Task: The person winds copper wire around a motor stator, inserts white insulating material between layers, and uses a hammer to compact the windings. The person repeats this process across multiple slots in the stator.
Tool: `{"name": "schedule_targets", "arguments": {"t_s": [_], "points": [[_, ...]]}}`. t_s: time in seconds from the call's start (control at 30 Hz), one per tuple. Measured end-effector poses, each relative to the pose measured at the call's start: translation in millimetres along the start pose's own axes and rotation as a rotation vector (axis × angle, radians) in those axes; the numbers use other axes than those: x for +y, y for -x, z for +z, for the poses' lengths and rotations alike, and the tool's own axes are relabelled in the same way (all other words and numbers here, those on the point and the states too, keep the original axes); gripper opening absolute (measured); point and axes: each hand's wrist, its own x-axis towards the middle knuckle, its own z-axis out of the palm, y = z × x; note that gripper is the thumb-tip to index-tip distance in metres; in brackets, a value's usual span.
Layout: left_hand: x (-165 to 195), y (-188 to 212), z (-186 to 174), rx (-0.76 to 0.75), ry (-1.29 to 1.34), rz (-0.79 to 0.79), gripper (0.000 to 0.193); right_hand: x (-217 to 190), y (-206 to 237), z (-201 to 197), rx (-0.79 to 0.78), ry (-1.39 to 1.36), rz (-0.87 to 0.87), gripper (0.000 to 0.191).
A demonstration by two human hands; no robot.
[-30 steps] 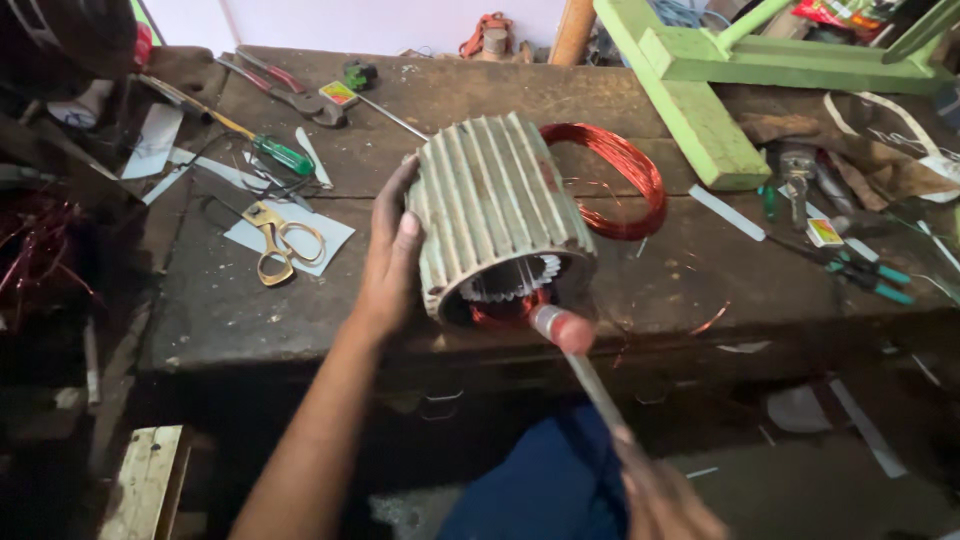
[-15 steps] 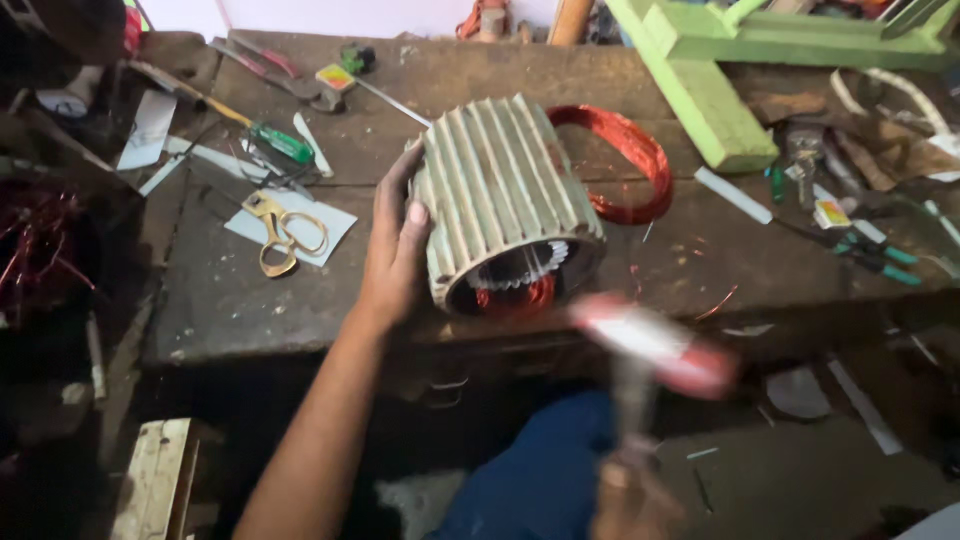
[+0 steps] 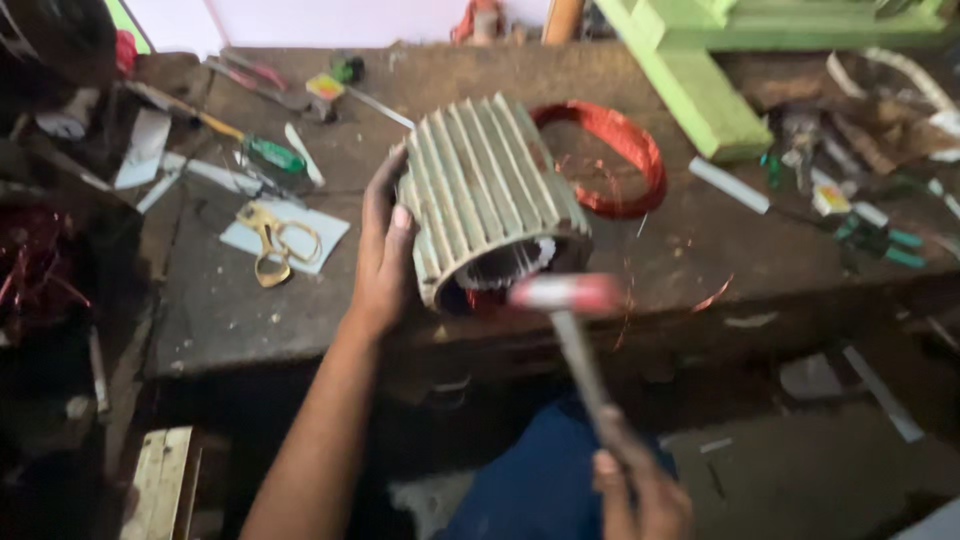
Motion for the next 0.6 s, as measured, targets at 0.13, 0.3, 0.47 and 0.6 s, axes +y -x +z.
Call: {"name": "schedule_targets", "arguments": {"t_s": [0.13, 0.3, 0.47, 0.6], "points": [[8.0, 2.4, 1.6, 0.036, -0.089, 0.002, 0.064, 11.9, -6.4, -2.8, 0.284, 0.145, -0.170, 0.023], [35.6, 43.0, 9.0, 0.137, -0.436, -0.021, 0.057, -0.5, 0.1, -24.4, -0.164, 0.315, 0.068, 0.052], [44.4, 71.6, 21.5, 0.119, -0.381, -0.005, 0.063, 2.4, -27.6, -31.1, -0.173, 0.314, 0.008, 0.056], [48.5, 68.1, 24.9, 0.103, -0.386, -0.020, 0.068, 4.8, -30.1, -28.0, -0.122, 0.215, -0.060, 0.059]]}}
